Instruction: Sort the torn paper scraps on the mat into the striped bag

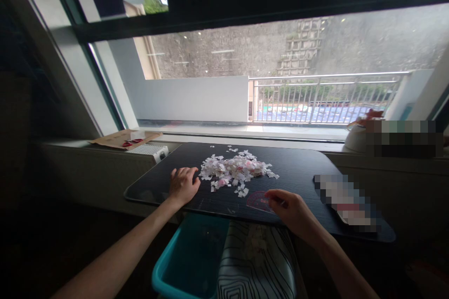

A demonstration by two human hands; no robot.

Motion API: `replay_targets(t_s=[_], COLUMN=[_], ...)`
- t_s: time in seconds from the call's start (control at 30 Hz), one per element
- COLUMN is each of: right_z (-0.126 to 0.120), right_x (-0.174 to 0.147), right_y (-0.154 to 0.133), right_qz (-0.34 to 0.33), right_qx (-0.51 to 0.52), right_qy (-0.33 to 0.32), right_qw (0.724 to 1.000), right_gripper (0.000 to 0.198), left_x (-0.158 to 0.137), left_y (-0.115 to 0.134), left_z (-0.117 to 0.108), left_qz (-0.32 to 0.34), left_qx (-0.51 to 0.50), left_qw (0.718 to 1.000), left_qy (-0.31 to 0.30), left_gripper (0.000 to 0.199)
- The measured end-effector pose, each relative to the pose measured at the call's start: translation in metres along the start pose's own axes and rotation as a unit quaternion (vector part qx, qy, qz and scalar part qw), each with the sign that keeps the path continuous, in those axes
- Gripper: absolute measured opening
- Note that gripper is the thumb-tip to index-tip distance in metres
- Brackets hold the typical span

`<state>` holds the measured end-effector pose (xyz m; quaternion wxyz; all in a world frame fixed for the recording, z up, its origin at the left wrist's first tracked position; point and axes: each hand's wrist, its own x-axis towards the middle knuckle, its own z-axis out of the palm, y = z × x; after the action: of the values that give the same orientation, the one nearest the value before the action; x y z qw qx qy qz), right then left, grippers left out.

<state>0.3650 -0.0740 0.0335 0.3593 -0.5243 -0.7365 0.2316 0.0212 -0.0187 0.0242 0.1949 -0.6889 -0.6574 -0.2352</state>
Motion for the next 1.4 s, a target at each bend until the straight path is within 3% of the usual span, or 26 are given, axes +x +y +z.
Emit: replay_targets(t_s=[0.13,0.27,0.47,0.77,1.0,1.3,1.4], right_z=[0.007,0.012,0.001,0.019,0.027,0.037,0.038], right_x=[0.016,0.024,0.017,0.023,0.008,0.021,0.028], right_y=[-0.007,-0.013,-0.008,0.003,0.014,-0.004,-0.01], right_qz=[-0.024,-0.028,-0.012,0.036,0.075,0.0,-0.014], right_qx=[-0.063,-0.076,-0.108,-0.028,-0.008,-0.011,-0.036], right_qy=[0.039,0.033,0.037,0.083,0.137,0.093,0.108], right_qw=[0.997,0.996,0.993,0.996,0.988,0.996,0.993], right_gripper=[0.035,0.036,0.034,0.038,0.038,0.035,0.034], left_x=[-0.001,-0.001,0.0,0.0,-0.001,0.001,0.002], left_y=[0.0,-0.001,-0.001,-0.002,-0.001,0.0,-0.001], left_z=[0.001,0.002,0.002,0.001,-0.001,0.0,0.0], left_qz=[-0.002,-0.001,-0.004,-0.005,-0.006,-0.008,-0.007], left_qx=[-0.001,-0.004,-0.004,-0.01,-0.008,-0.004,-0.004], left_qw=[1.0,1.0,1.0,1.0,1.0,1.0,1.0], left_qy=[0.001,0.003,-0.002,-0.007,-0.011,-0.017,-0.015], left_gripper=[0.025,0.025,0.026,0.028,0.028,0.028,0.028])
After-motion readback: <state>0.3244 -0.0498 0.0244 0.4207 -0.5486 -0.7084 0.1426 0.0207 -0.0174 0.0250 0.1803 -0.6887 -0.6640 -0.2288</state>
